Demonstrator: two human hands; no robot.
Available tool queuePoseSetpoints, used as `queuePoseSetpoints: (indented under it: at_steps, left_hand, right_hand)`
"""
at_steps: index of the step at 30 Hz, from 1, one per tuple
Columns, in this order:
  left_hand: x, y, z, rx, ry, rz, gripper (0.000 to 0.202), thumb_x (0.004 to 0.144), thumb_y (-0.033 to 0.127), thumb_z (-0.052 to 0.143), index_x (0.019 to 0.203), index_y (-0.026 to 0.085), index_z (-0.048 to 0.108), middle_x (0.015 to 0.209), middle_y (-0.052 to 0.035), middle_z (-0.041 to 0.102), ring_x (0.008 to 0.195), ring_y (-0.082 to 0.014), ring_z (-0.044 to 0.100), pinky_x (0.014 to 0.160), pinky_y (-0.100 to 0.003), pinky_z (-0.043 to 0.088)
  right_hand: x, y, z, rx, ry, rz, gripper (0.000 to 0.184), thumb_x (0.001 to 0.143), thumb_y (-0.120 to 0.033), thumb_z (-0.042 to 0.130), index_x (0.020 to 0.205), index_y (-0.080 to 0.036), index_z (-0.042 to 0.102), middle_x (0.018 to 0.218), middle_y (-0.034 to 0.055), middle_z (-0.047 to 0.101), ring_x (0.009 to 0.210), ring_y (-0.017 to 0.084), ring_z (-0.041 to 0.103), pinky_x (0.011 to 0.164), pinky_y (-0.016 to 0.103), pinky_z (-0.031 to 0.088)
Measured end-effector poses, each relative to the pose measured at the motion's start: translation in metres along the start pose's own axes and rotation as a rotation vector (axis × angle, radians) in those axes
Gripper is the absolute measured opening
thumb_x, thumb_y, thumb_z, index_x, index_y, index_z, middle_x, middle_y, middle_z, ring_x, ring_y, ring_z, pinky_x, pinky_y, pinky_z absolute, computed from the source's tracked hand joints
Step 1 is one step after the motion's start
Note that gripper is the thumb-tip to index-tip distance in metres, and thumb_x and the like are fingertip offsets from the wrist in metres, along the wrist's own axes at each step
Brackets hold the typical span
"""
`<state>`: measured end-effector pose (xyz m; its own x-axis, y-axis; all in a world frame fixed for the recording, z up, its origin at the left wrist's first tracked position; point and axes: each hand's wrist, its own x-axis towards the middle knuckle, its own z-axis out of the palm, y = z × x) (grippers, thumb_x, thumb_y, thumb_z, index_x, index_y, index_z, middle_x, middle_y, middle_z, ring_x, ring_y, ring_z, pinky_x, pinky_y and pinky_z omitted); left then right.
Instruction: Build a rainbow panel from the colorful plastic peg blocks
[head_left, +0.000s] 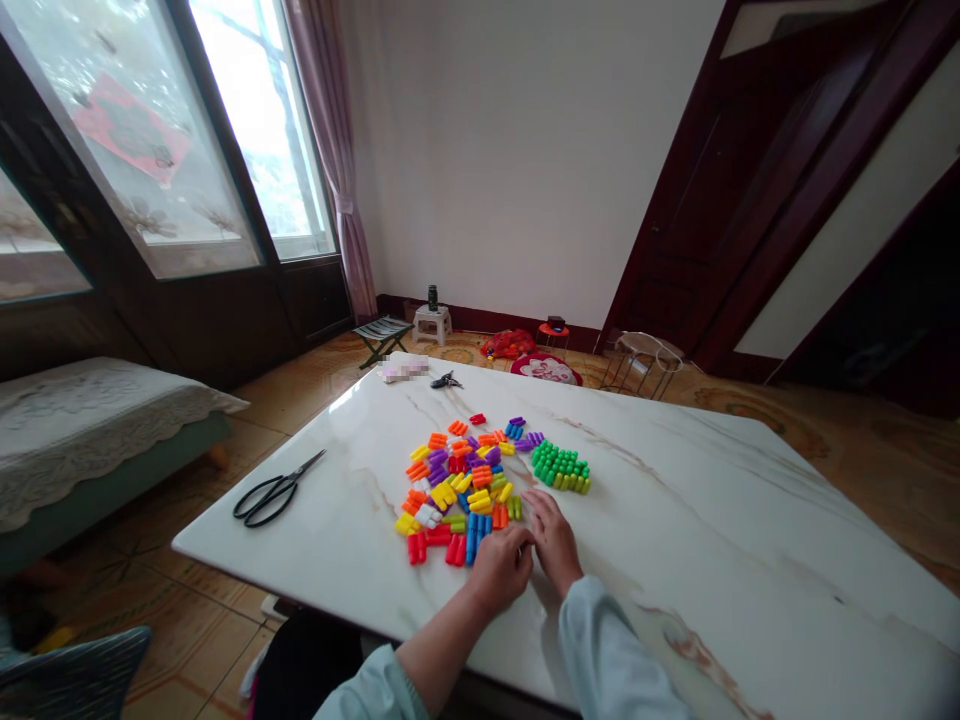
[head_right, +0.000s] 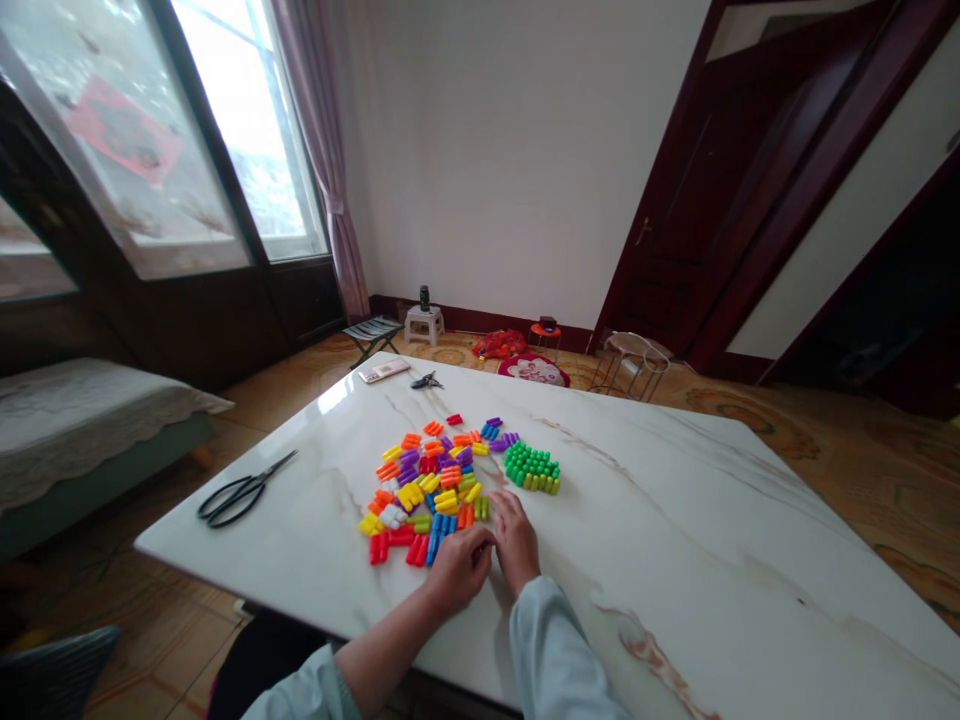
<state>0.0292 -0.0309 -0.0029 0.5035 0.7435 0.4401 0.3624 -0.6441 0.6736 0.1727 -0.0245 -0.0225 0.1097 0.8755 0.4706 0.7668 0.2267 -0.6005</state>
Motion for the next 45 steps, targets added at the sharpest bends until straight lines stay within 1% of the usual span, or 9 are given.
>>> queuePoseSetpoints:
  at_steps: [4,8,13,16,19,25,31,37,45]
  left_hand:
    - [-0.014,0.005,-0.02,0.047,0.003,0.026,0.021,0.084,0.013,0.044,0.091,0.02,0.063,0.08,-0.0055,0.064,0.072,-0.0162,0.06,0.067,-0.026,0.046]
    - [-0.032,-0.004,-0.055,0.216,0.124,0.006,0.026,0.085,0.013,0.042,0.101,0.021,0.061,0.098,-0.0094,0.064,0.093,-0.0223,0.057,0.083,-0.036,0.044]
    - [-0.039,-0.034,-0.082,0.393,0.168,-0.107,0.041,0.076,0.008,0.046,0.114,0.021,0.057,0.115,-0.0088,0.062,0.106,-0.0259,0.052,0.092,-0.041,0.04]
    - [-0.038,-0.045,-0.081,0.45,0.13,-0.169,0.054,0.072,0.007,0.048,0.125,0.019,0.052,0.115,-0.0097,0.063,0.107,-0.0271,0.052,0.092,-0.042,0.039]
    - [-0.036,-0.047,-0.075,0.48,0.13,-0.215,0.055,0.073,0.01,0.05,0.127,0.018,0.051,0.115,-0.0106,0.063,0.106,-0.028,0.053,0.091,-0.043,0.039]
    - [-0.031,-0.049,-0.067,0.428,0.22,-0.257,0.046,0.074,0.008,0.05,0.117,0.02,0.057,0.11,-0.0089,0.062,0.103,-0.0263,0.055,0.089,-0.041,0.043]
    - [-0.025,-0.059,-0.06,0.211,0.295,-0.192,0.026,0.084,0.012,0.045,0.099,0.022,0.063,0.099,-0.0059,0.06,0.093,-0.0187,0.06,0.079,-0.03,0.05]
    - [-0.019,-0.062,-0.061,0.151,0.415,-0.199,0.019,0.086,0.015,0.045,0.092,0.02,0.062,0.094,-0.0052,0.061,0.09,-0.019,0.061,0.079,-0.033,0.051]
    - [0.0,-0.065,-0.053,0.154,0.281,-0.201,0.018,0.088,0.019,0.046,0.091,0.021,0.063,0.092,-0.0046,0.06,0.083,-0.017,0.061,0.076,-0.03,0.051]
  right_hand:
    - [-0.003,-0.001,0.001,-0.206,-0.13,-0.102,0.057,0.08,-0.004,0.037,0.127,-0.029,0.057,0.134,0.0038,0.053,0.116,0.019,0.052,0.099,0.035,0.044]
    - [-0.006,-0.008,-0.001,-0.325,-0.177,-0.177,0.065,0.077,0.001,0.039,0.131,-0.033,0.054,0.138,0.0017,0.051,0.111,0.02,0.053,0.096,0.035,0.044]
    - [-0.005,-0.016,0.001,-0.329,-0.129,-0.14,0.049,0.083,-0.006,0.043,0.123,-0.029,0.06,0.127,0.0061,0.056,0.108,0.021,0.054,0.093,0.035,0.045]
    - [-0.005,-0.016,0.001,-0.306,-0.092,-0.082,0.036,0.084,-0.012,0.046,0.112,-0.025,0.063,0.116,0.0082,0.058,0.102,0.02,0.057,0.087,0.031,0.048]
    - [-0.006,-0.015,0.001,-0.303,-0.092,-0.053,0.031,0.085,-0.015,0.046,0.11,-0.023,0.063,0.112,0.0084,0.056,0.094,0.018,0.06,0.081,0.028,0.05]
    - [-0.007,-0.016,0.001,-0.314,-0.09,-0.039,0.03,0.087,-0.021,0.045,0.114,-0.022,0.058,0.11,0.0084,0.055,0.09,0.017,0.061,0.077,0.027,0.05]
    - [-0.008,-0.015,0.003,-0.295,-0.077,-0.038,0.03,0.086,-0.023,0.046,0.114,-0.021,0.058,0.11,0.0084,0.055,0.091,0.018,0.061,0.078,0.028,0.05]
    - [-0.008,-0.013,0.005,-0.291,-0.081,-0.042,0.029,0.086,-0.022,0.046,0.113,-0.02,0.057,0.11,0.0087,0.055,0.094,0.019,0.06,0.079,0.028,0.05]
    - [-0.007,-0.02,0.0,-0.309,-0.094,-0.006,0.029,0.086,-0.021,0.05,0.114,-0.021,0.058,0.11,0.0085,0.055,0.092,0.019,0.06,0.081,0.029,0.049]
